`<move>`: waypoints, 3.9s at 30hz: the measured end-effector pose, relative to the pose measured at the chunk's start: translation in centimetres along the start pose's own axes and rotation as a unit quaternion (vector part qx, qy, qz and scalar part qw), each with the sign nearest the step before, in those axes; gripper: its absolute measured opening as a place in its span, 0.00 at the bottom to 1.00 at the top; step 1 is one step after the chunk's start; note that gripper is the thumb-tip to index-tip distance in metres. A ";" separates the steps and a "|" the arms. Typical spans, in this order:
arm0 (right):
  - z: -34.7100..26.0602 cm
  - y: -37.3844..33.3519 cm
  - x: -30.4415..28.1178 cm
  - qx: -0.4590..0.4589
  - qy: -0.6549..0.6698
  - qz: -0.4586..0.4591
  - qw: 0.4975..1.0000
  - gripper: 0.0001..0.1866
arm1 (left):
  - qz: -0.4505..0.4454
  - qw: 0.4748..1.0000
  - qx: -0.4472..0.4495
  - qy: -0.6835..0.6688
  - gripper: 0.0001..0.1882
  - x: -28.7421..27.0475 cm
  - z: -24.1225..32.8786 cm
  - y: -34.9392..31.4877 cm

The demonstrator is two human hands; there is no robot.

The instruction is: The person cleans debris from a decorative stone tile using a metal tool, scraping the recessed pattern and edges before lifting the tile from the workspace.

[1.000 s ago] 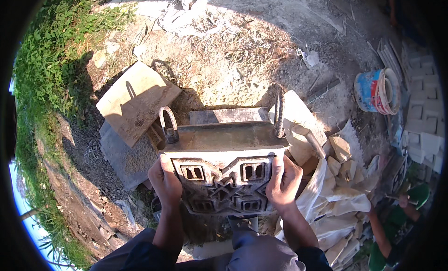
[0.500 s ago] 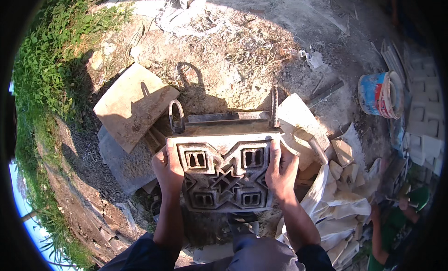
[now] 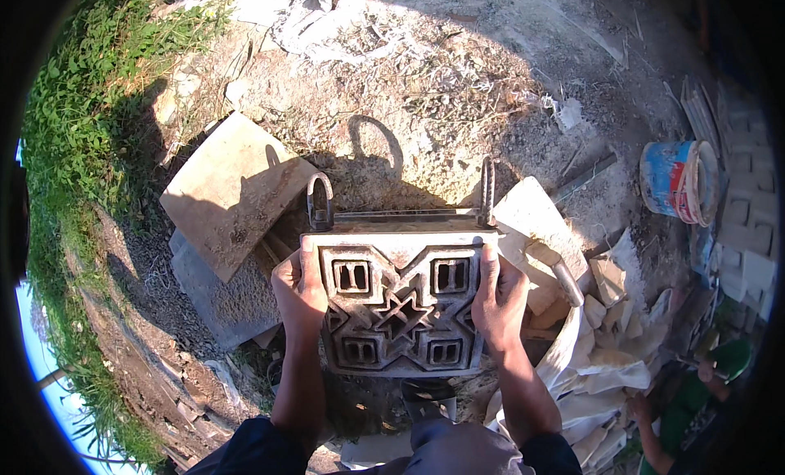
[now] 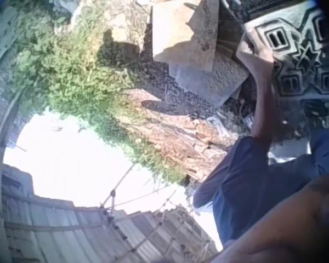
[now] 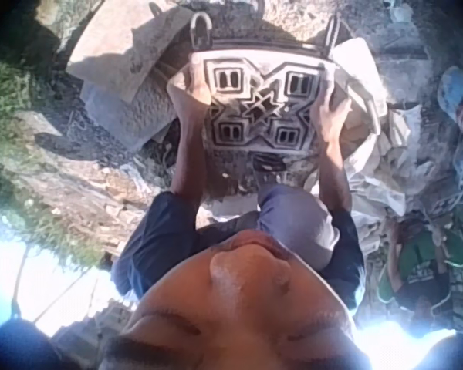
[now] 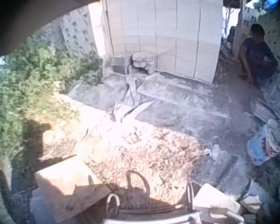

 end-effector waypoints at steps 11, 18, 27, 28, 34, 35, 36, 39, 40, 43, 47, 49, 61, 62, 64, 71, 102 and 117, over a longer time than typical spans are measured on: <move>1.2 0.7 0.8 0.031 0.006 -0.022 0.999 0.22 | 0.027 0.998 0.008 0.062 0.22 0.1 0.2 1.0; 1.1 1.0 0.9 0.022 0.019 -0.007 1.000 0.24 | 0.015 0.996 0.004 0.093 0.25 0.5 0.2 0.7; 1.3 1.6 1.1 0.008 -0.029 -0.044 0.999 0.23 | 0.040 0.997 0.001 0.072 0.25 0.5 -0.5 1.2; 1.4 1.7 1.0 0.010 -0.034 -0.041 0.998 0.23 | 0.026 0.997 0.000 0.066 0.24 0.7 -0.8 1.3; 0.7 1.6 1.5 0.008 -0.026 -0.041 0.999 0.25 | 0.024 0.998 0.009 0.056 0.22 -0.1 0.5 1.0; 0.2 1.6 1.1 0.001 -0.019 0.000 1.000 0.26 | 0.005 1.000 0.000 0.031 0.22 0.4 0.5 1.2; 0.0 1.4 0.6 0.001 -0.036 0.021 0.999 0.26 | -0.009 1.000 -0.009 0.013 0.21 0.6 -0.2 1.4; 1.8 0.8 1.6 -0.024 -0.030 0.044 0.998 0.26 | 0.010 1.000 0.015 -0.012 0.15 -0.4 -1.1 1.1; 1.6 0.9 0.1 -0.039 -0.052 0.071 0.995 0.25 | -0.009 0.999 0.024 0.032 0.13 0.4 -0.3 0.7; 1.7 0.6 -1.9 -0.177 -0.178 0.079 0.965 0.25 | -0.030 0.995 0.000 0.091 0.11 -0.8 -2.4 -2.8; 3.6 0.6 -0.9 0.012 -0.075 0.042 0.996 0.27 | -0.023 0.996 -0.029 0.079 0.10 -3.1 -6.1 -8.2; 3.3 -0.7 -1.0 0.038 -0.061 0.076 0.994 0.26 | 0.021 0.998 0.017 0.052 0.10 -4.0 -7.5 -9.8; 6.0 -5.4 -2.7 0.095 -0.081 0.062 0.990 0.38 | 0.121 0.986 0.049 -0.105 0.24 -2.3 -13.4 -16.0; 5.7 -5.3 -2.3 0.081 -0.072 0.070 0.992 0.39 | 0.109 0.985 0.047 -0.127 0.25 -2.1 -13.6 -16.0; 4.8 -5.3 -2.0 0.040 -0.100 0.070 0.992 0.41 | 0.088 0.984 0.045 -0.146 0.29 -1.7 -14.1 -16.1; 4.8 -5.2 -1.7 0.050 -0.109 0.069 0.990 0.38 | 0.098 0.984 -0.031 -0.148 0.41 -0.8 -16.8 -16.7; 4.9 -4.6 -0.3 -0.034 -0.132 -0.002 0.991 0.30 | -0.047 0.997 0.058 -0.025 0.33 -2.0 -13.4 -10.7; 3.9 -4.5 -0.1 -0.008 -0.059 -0.005 0.998 0.35 | -0.040 0.993 -0.032 -0.102 0.27 -2.6 -12.8 -10.8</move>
Point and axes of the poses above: each hand's wrist, its own y-axis towards the middle knuckle, its own x-axis out of the palm, z = x × y, the point moved 10 cm from there along y, towards the middle knuckle, and after that the axes turned 10 degrees about -x, right-handed, at the moved point
